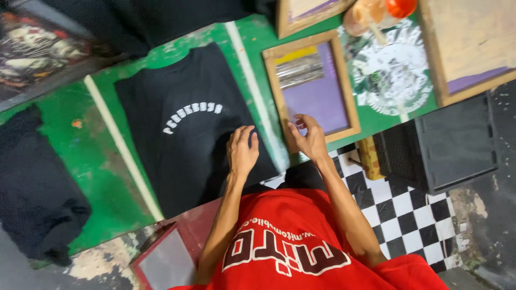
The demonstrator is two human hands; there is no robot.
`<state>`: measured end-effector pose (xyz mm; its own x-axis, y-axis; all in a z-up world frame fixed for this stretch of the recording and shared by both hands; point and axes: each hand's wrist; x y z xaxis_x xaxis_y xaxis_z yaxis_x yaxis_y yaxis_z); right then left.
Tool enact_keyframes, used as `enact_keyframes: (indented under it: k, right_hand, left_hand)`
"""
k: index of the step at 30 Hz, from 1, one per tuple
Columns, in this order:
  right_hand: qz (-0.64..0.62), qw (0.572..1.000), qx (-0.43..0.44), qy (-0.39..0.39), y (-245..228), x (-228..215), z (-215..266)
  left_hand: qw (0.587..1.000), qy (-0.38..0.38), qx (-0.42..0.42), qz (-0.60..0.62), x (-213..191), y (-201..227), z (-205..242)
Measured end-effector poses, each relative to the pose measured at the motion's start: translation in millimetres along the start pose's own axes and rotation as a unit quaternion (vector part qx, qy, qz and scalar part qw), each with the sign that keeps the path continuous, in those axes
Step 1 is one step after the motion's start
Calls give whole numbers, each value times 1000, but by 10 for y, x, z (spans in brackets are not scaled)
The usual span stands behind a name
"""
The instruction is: The person unfolds a black t-shirt and lays it flat on a green workbench. They then position a wooden screen printing frame over the shirt and use a squeegee to apply purple ink, repeatedly moving the squeegee back and forth to transfer the design onto the fabric.
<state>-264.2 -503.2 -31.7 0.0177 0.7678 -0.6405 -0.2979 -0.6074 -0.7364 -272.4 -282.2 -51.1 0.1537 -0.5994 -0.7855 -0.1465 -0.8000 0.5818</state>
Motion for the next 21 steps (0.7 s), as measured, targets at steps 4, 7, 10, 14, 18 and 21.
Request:
enact_keyframes:
  k: [4,7,10,14,18,21]
  right_hand:
    - [-2,1000,-28,-13,571,-622,-472]
    - [11,1000,-10,-14,940,-1025,-694]
    - [29,999,-29,-20,1324,-1295,-944]
    - [110,991,21,-74,1690,-1458,-1153]
    - [147,982,47,-106,1824,-1365,-1319]
    - [157,976,56,-137,1839,-1256,-1490]
  left_hand:
    - [1000,7,-19,-13,580,402,-181]
    - [999,-13,-40,9,854,701,-221]
    - [999,-25,-24,31,1082,912,-269]
    - [994,-82,-55,-42,1339,1000,-296]
    - [989,-77,-81,-93,1566,866,-379]
    - [982,-45,-142,-117,1692,826,-502]
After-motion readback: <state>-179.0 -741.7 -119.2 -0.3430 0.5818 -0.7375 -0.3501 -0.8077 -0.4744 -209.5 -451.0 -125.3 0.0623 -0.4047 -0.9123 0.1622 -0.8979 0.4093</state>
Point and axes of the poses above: each hand's wrist, its own z-axis away from the middle knuckle, its own x-axis out of the palm, y = z × x, and after that the axes turned 2 degrees about x, right-handed
